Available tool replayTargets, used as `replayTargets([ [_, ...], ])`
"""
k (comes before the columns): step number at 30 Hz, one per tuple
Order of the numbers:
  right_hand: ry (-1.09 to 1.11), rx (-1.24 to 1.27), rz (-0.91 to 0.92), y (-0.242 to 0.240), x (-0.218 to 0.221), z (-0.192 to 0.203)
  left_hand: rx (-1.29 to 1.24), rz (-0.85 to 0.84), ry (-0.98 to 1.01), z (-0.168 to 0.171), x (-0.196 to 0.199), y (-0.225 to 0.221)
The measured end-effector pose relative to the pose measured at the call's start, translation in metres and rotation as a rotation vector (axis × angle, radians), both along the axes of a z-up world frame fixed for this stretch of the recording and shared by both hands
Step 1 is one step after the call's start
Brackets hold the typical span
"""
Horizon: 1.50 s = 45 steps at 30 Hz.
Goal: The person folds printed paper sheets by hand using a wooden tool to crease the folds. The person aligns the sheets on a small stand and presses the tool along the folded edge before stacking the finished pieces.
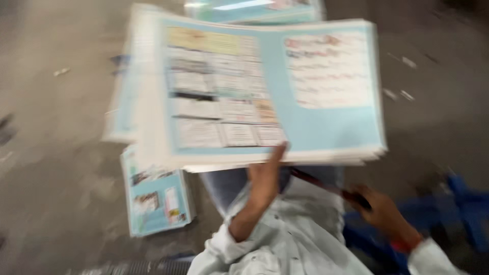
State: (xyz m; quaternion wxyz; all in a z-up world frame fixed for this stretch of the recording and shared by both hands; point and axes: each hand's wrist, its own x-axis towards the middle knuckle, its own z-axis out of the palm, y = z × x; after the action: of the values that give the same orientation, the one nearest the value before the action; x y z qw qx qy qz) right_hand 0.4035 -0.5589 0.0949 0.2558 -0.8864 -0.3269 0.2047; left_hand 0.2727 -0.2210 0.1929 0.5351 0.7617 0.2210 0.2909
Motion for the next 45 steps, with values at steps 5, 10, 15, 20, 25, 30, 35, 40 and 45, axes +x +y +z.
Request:
replayTargets([
  [5,-0.226,0.233,0.058,-0.004,-0.012,0.069,-0.624,0.006,-0.217,0.022,-0.01,-0.018],
  [10,-0.283,0.178,-0.033,0.02,-0.009,0.078,-0.598,0.006,-0.171,0.027,-0.011,-0.02],
  [15,-0.285,0.148,0.025,0.047,-0.042,0.038,-0.806,0.039,-0.205,0.018,-0.012,-0.019],
  [20,-0.696,-0.3,-0.101,0.002,0.037,0.043,-0.413,-0.06,-0.172,0.0,-0.013,-0.013],
  [25,-0.589,0.012,-0.289,-0.091,0.077,0.075,-0.159,-0.022,-0.087,-0.001,-0.017,-0.008],
  [30,-0.651,0.045,0.32,-0.072,0.046,0.08,-1.104,0.039,-0.388,0.03,-0.007,0.011],
  [35,-0.41,-0.284,0.035,-0.01,0.111,0.074,-0.811,0.062,-0.163,0.058,-0.023,0.031],
  [40,-0.507,-0.084,0.241,0.076,0.204,0.079,-1.135,0.018,-0.294,0.062,-0.038,0.033],
  [45,-0.613,-0.009,0.319,0.152,0.254,0.087,-1.073,0.067,-0.439,0.052,-0.037,0.033],
])
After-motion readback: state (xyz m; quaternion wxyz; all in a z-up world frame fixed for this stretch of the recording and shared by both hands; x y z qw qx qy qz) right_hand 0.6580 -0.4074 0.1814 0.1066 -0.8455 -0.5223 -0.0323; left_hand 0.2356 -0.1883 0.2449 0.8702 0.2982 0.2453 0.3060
